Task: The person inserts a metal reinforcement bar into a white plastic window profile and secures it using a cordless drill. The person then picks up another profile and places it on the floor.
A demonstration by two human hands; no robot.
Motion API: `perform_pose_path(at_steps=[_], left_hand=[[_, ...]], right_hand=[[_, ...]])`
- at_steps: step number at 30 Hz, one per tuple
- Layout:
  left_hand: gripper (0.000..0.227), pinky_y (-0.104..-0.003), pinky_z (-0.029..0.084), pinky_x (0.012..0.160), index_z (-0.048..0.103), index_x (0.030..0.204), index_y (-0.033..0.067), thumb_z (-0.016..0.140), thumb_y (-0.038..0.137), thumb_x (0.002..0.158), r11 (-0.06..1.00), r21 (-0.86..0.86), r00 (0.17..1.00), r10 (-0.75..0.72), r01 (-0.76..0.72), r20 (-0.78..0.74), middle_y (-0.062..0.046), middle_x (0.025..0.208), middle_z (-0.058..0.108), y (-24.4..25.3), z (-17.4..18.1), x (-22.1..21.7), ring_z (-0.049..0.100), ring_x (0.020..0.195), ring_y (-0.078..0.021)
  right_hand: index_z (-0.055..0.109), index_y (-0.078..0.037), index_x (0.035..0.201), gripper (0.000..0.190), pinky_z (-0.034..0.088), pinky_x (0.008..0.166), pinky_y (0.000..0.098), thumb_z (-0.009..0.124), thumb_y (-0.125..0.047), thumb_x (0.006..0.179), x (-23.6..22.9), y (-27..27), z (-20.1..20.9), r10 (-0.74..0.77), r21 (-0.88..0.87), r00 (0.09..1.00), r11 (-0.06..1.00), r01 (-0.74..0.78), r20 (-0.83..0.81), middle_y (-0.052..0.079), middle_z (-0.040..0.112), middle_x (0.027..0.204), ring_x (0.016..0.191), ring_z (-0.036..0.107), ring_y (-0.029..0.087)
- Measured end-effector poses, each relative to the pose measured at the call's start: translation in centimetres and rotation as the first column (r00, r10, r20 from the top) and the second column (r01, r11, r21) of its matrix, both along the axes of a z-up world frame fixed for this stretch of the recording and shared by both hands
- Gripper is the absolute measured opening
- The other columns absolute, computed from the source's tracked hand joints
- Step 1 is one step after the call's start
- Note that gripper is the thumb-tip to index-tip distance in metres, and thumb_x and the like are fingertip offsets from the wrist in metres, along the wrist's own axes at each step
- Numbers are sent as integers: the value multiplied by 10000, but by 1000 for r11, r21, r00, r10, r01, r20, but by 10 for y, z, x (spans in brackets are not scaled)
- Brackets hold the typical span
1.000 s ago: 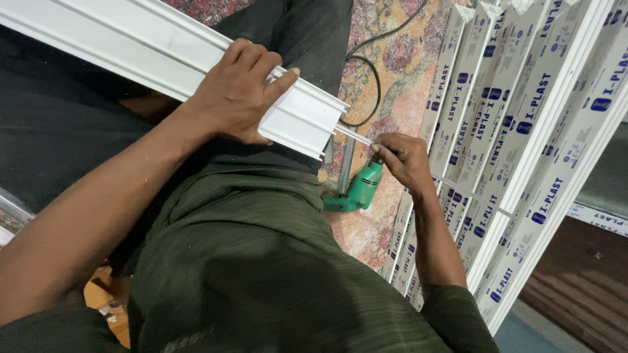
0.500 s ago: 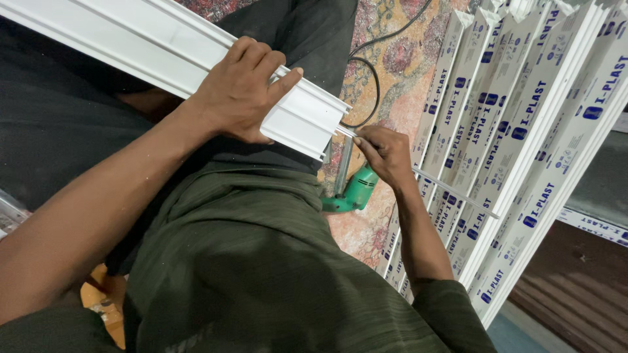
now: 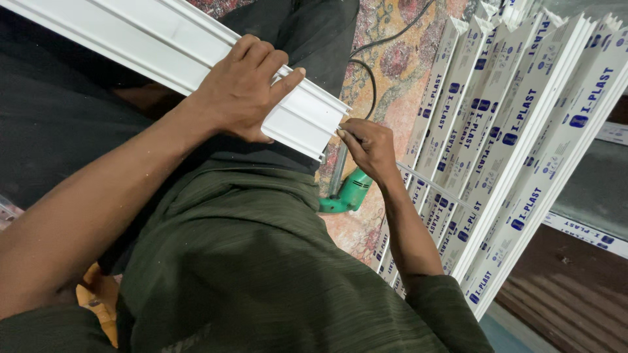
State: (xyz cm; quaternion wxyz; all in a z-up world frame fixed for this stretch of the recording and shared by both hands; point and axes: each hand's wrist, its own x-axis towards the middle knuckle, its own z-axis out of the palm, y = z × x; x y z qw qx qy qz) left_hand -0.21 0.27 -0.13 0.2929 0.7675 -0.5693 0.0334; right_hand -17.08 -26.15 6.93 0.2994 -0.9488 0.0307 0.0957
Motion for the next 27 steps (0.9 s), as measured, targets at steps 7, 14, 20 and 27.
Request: perform_pose_path(at_steps=[7, 14, 20, 27], left_hand=[[1124, -479, 360, 1090, 662, 1362, 41, 904, 649, 448, 1000, 21, 1000, 21, -21, -6, -172, 1221, 599, 0, 2, 0, 515, 1173, -332], [1135, -472, 354, 1093, 662, 1379, 39, 904, 662, 461, 1000, 27, 1000, 14, -14, 9, -162, 1213, 592, 0, 3, 0, 510, 1177, -328], [1144, -470, 351, 1092, 661, 1370, 34, 903, 655, 440, 1000, 22, 1000, 13, -13, -11, -165, 1215, 591, 2, 6, 1, 507, 1184, -331], [1113, -472, 341, 1108, 657, 1378, 30, 906, 630, 474, 1000, -1, 1000, 12, -12, -26, -166, 1224, 586, 4, 6, 1, 503, 1191, -336]], right_hand=[[753, 13, 986, 81, 596, 755, 362, 759, -39, 925, 3, 4, -1, 42, -3, 999, 999, -42, 26, 159, 767, 979, 871, 761, 272], [763, 3, 1004, 95, 594, 730, 358, 759, -49, 924, 6, 5, -1, 62, -5, 998, 998, -62, 9, 145, 767, 968, 847, 758, 261], [756, 10, 1021, 108, 575, 701, 372, 749, -44, 928, 7, 7, 1, 58, 5, 998, 998, -58, 3, 141, 749, 940, 809, 737, 263], [742, 24, 1002, 106, 566, 731, 389, 747, -61, 938, 11, 7, 5, 98, -43, 994, 994, -99, -38, 150, 731, 926, 824, 720, 296]])
